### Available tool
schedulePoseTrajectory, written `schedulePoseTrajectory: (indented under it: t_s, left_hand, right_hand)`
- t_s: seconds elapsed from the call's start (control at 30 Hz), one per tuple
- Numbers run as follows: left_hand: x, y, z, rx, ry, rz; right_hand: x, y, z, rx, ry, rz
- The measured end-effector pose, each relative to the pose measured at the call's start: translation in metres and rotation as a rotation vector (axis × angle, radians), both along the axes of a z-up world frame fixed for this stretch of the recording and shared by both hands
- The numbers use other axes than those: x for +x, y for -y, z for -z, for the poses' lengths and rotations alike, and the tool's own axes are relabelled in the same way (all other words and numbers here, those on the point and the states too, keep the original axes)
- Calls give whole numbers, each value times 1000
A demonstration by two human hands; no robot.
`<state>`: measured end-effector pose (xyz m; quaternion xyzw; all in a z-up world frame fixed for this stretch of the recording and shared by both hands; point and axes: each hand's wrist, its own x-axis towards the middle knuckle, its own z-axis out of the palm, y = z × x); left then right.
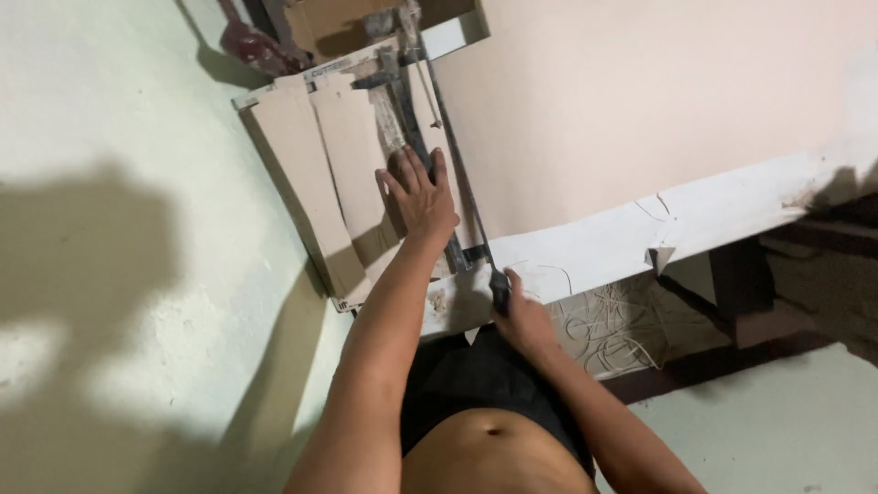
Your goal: Using a manual lever-style paper cutter to cut sheets of paper into smaller strips.
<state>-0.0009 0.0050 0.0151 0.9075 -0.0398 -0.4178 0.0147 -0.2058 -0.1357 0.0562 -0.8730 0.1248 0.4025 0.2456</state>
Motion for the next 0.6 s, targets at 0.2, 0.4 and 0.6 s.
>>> schedulePoseTrajectory:
  t_s: [0.2, 0.4, 0.6]
  left_hand:
    - [-31, -6, 5, -351, 414, 263]
    - [-95, -33, 85, -509, -6, 190]
    - [-60, -98, 25, -60, 78, 855]
  right_hand:
    - [54, 24, -147, 205, -171, 309]
    - [60, 97, 42, 432, 138, 1093]
    - [87, 112, 48, 795, 107, 1487]
